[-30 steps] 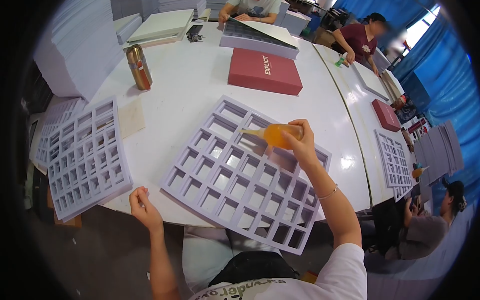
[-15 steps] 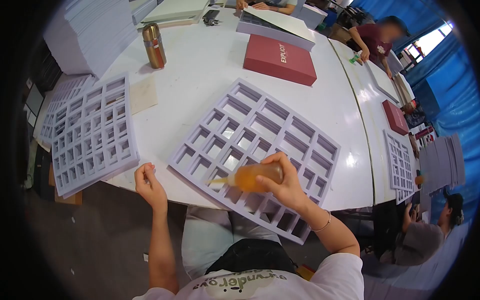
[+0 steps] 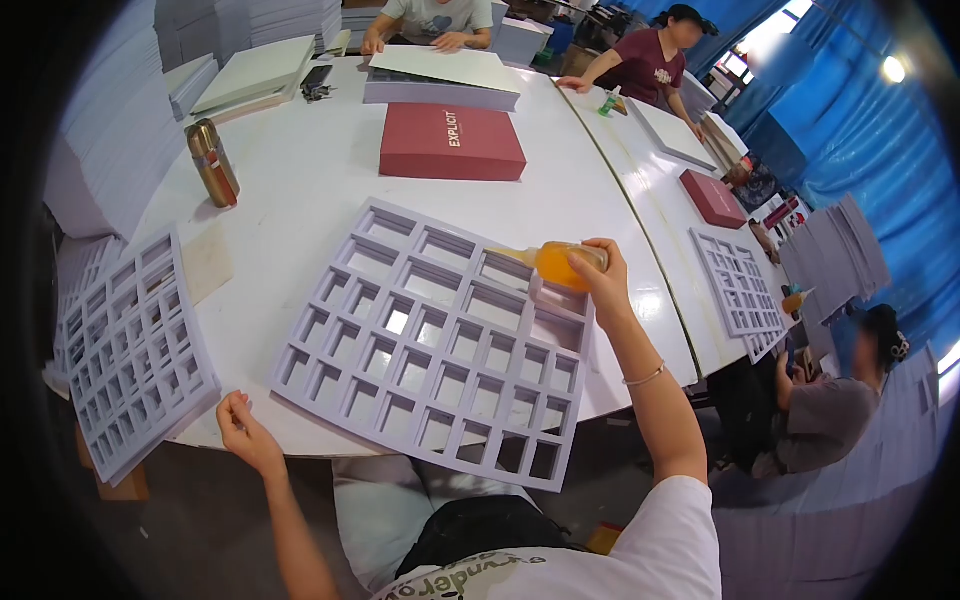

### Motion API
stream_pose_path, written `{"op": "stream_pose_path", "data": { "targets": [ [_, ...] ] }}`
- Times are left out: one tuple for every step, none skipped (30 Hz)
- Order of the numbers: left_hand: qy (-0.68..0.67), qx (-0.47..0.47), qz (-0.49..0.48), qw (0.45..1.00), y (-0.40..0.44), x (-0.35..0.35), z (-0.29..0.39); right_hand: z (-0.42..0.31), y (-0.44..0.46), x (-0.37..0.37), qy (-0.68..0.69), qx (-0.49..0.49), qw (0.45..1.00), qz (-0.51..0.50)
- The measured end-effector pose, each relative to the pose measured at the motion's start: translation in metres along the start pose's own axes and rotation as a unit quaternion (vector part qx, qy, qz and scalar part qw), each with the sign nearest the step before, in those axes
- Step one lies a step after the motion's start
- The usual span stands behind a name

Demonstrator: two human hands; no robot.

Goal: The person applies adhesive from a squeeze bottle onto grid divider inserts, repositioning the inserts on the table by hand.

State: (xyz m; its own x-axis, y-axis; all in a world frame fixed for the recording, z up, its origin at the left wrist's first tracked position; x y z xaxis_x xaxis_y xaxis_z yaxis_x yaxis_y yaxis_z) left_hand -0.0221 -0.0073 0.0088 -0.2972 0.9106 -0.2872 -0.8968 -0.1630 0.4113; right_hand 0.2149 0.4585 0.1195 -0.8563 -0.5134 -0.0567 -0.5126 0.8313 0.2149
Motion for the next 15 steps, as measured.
{"op": "stream_pose_path", "data": {
  "targets": [
    [-0.002, 0.001, 0.001, 1.0, 0.0, 0.001, -0.001, -0.001, 0.004, 0.003, 0.002, -0.007, 1.0, -0.003],
    [-0.004, 0.003, 0.002, 1.0, 0.0, 0.001, -0.001, -0.002, 0.007, 0.005, 0.003, 0.006, 1.0, -0.005],
    [0.0, 0.004, 0.001, 1.0, 0.0, 0.001, -0.001, -0.005, 0.008, 0.008, 0.005, 0.02, 1.0, -0.008],
    [0.004, 0.004, 0.0, 1.0, 0.001, 0.001, -0.001, -0.007, 0.009, 0.01, 0.006, 0.034, 0.999, -0.01],
    [0.008, 0.003, -0.002, 1.0, 0.0, 0.001, -0.002, -0.006, 0.012, 0.01, 0.001, 0.033, 0.999, -0.017],
    [0.003, 0.001, -0.002, 1.0, 0.0, 0.001, -0.002, -0.004, 0.015, 0.01, -0.005, 0.033, 0.999, -0.024],
    [-0.001, -0.001, -0.003, 1.0, 0.0, 0.001, -0.003, -0.002, 0.016, 0.01, -0.01, 0.034, 0.999, -0.031],
    [-0.005, -0.004, -0.003, 1.0, 0.0, 0.001, -0.003, -0.002, 0.016, 0.011, -0.01, 0.034, 0.999, -0.033],
    [-0.004, -0.007, -0.005, 1.0, -0.001, 0.001, -0.003, -0.002, 0.016, 0.012, -0.011, 0.035, 0.999, -0.036],
    [-0.003, -0.011, -0.006, 1.0, -0.001, 0.001, -0.002, -0.004, 0.013, 0.014, -0.011, 0.035, 0.999, -0.039],
    [-0.004, -0.014, -0.007, 1.0, -0.001, 0.002, -0.002, -0.009, 0.008, 0.018, -0.004, 0.039, 0.998, -0.04],
    [-0.005, -0.013, -0.007, 1.0, 0.0, 0.001, -0.004, -0.009, 0.004, 0.018, -0.005, 0.04, 0.998, -0.052],
    [-0.006, -0.013, -0.007, 1.0, 0.0, 0.001, -0.005, -0.009, 0.0, 0.015, -0.006, 0.041, 0.997, -0.065],
    [-0.007, -0.013, -0.007, 1.0, 0.0, 0.001, -0.006, -0.009, -0.005, 0.014, -0.008, 0.042, 0.996, -0.077],
    [-0.008, -0.012, -0.005, 1.0, -0.001, 0.002, -0.006, -0.01, -0.012, 0.014, -0.01, 0.042, 0.995, -0.087]
  ]
}}
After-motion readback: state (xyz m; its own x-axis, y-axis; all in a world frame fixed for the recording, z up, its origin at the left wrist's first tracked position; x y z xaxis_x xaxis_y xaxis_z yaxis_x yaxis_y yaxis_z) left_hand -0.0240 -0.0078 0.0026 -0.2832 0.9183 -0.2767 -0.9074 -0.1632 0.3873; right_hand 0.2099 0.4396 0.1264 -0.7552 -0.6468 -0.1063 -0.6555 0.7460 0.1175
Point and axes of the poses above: each hand's wrist, its own y-axis towards the middle knuckle, its own x-axis out of the palm, z = x × y, the point moved 1 cm from there along y, towards the middle knuckle, and after that the axes turned 7 degrees about y, right-handed, at the moved point
